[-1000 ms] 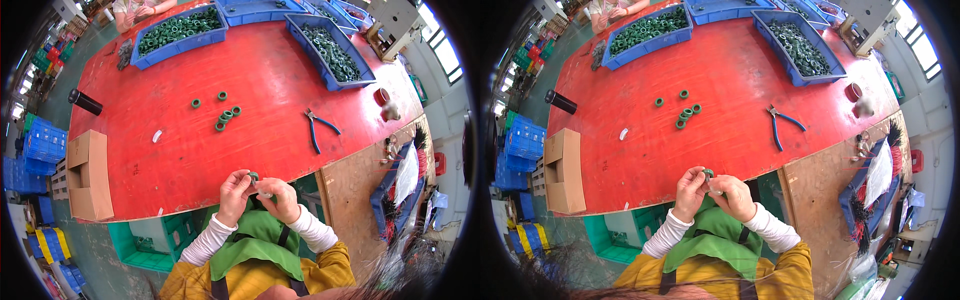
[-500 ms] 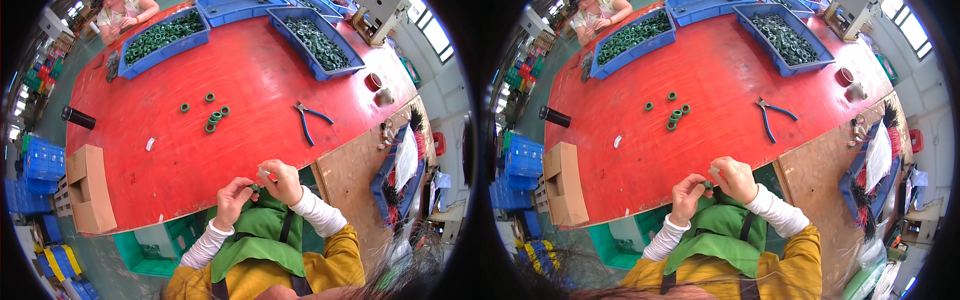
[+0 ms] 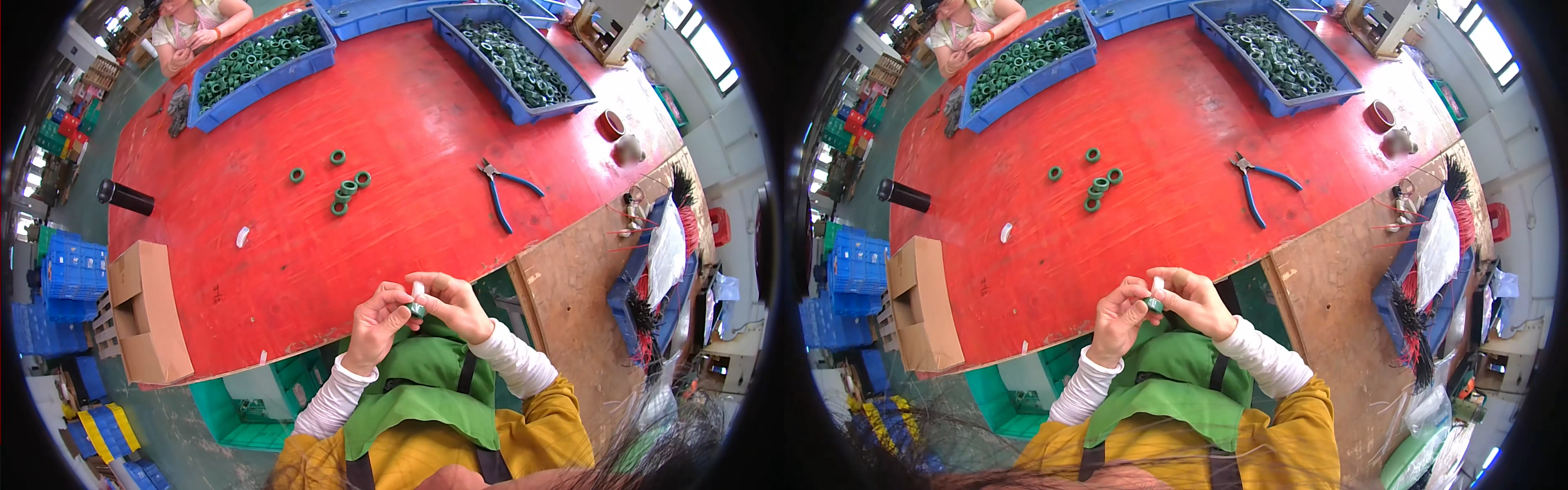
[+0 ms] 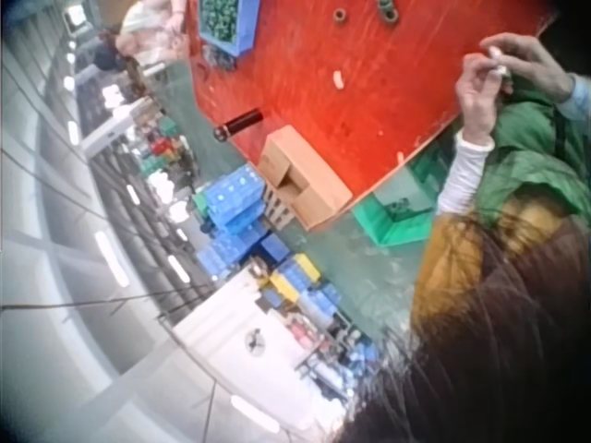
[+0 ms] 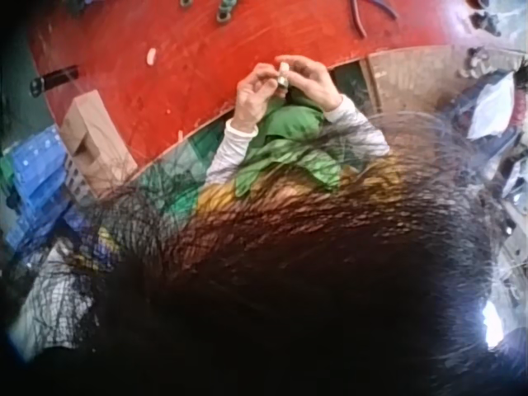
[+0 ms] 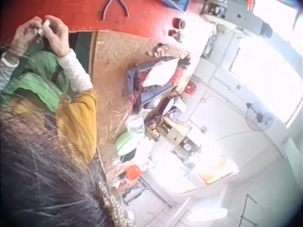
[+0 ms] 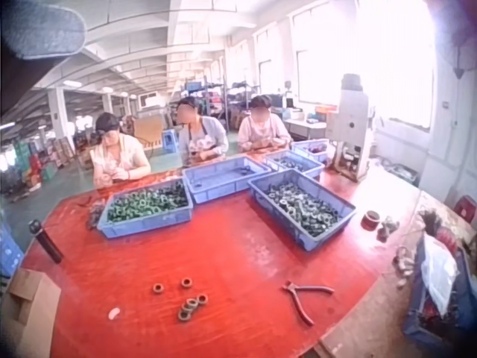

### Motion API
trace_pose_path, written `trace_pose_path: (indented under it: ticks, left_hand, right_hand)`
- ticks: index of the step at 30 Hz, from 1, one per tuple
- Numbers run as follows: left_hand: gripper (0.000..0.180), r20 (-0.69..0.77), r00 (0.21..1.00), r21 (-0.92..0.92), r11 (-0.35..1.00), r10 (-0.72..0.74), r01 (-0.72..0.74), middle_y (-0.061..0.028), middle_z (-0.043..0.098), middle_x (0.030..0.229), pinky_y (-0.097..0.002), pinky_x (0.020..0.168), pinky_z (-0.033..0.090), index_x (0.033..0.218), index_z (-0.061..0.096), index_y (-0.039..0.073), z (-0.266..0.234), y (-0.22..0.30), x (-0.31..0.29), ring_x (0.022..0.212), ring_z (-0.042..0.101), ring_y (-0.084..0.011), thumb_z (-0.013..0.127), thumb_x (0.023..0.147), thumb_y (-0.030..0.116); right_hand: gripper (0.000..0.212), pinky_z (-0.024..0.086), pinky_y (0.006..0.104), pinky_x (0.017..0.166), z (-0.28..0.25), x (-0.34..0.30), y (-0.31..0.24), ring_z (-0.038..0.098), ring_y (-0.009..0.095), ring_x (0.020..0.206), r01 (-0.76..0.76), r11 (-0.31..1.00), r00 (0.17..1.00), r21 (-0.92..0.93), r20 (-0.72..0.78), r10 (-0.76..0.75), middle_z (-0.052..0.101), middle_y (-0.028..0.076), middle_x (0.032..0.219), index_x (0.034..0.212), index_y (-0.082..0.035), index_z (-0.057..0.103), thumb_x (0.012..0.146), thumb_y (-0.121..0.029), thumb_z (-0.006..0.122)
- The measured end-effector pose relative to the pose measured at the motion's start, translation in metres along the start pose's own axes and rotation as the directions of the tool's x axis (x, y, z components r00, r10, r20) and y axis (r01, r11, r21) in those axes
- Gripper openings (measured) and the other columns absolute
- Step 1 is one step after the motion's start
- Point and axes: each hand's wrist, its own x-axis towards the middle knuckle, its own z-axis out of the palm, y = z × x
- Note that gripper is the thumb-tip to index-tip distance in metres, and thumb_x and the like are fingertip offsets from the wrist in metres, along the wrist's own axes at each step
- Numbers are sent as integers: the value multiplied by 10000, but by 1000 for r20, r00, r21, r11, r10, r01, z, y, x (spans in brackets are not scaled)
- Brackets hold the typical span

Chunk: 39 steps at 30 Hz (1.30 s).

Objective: The person assembles small green plastic components and white parts by hand on a factory table.

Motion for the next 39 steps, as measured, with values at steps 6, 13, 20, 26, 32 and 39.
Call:
trace_pose_path:
  ticks: [6,13,20,26,32,39]
  left_hand:
    - [154,-34,999,-65,998,-24,21,-64,556,1055,-306,719,570,1054,600,36,3,-4,0,897,631,-194,591,908,85]
    - [164,-49,994,-215,973,-93,81,-55,604,1032,-310,753,554,1072,586,29,2,-3,0,895,633,-166,580,918,86]
    - [171,-68,991,-254,963,-113,93,-66,637,985,-312,747,555,1084,581,23,3,-3,0,869,636,-161,564,928,90]
    - [146,-235,962,-279,958,-141,73,-80,646,967,-303,750,547,1066,571,20,1,-9,0,851,635,-158,552,933,77]
    - [132,-258,958,-262,964,-125,55,-82,640,979,-306,768,548,1060,559,20,3,-12,1,870,637,-168,540,937,64]
    - [141,-317,935,-477,879,-162,-9,-95,636,983,-327,790,546,1074,541,33,1,-11,14,887,638,-190,533,935,53]
  right_hand:
    - [352,480,289,740,2,-5,3,577,152,854,190,880,979,-435,22,-201,587,67,989,1247,18,537,959,-184,523]
    - [333,493,328,687,4,-4,7,589,260,808,449,575,858,-684,152,-490,565,153,982,1224,6,563,930,-145,520]
    - [396,477,317,594,9,-4,9,576,240,683,466,509,829,-723,157,-537,583,124,851,1203,-9,564,810,21,599]
    - [347,475,350,643,5,2,-12,576,241,748,581,187,678,-792,344,-649,592,75,883,1048,-55,598,718,23,672]
    - [333,467,404,805,5,8,0,591,212,888,602,-143,509,-785,516,-689,609,10,937,926,-119,621,613,-87,728]
    - [244,347,500,1006,8,3,1,602,232,988,568,61,609,-821,369,-703,657,0,911,917,-103,589,725,-86,738]
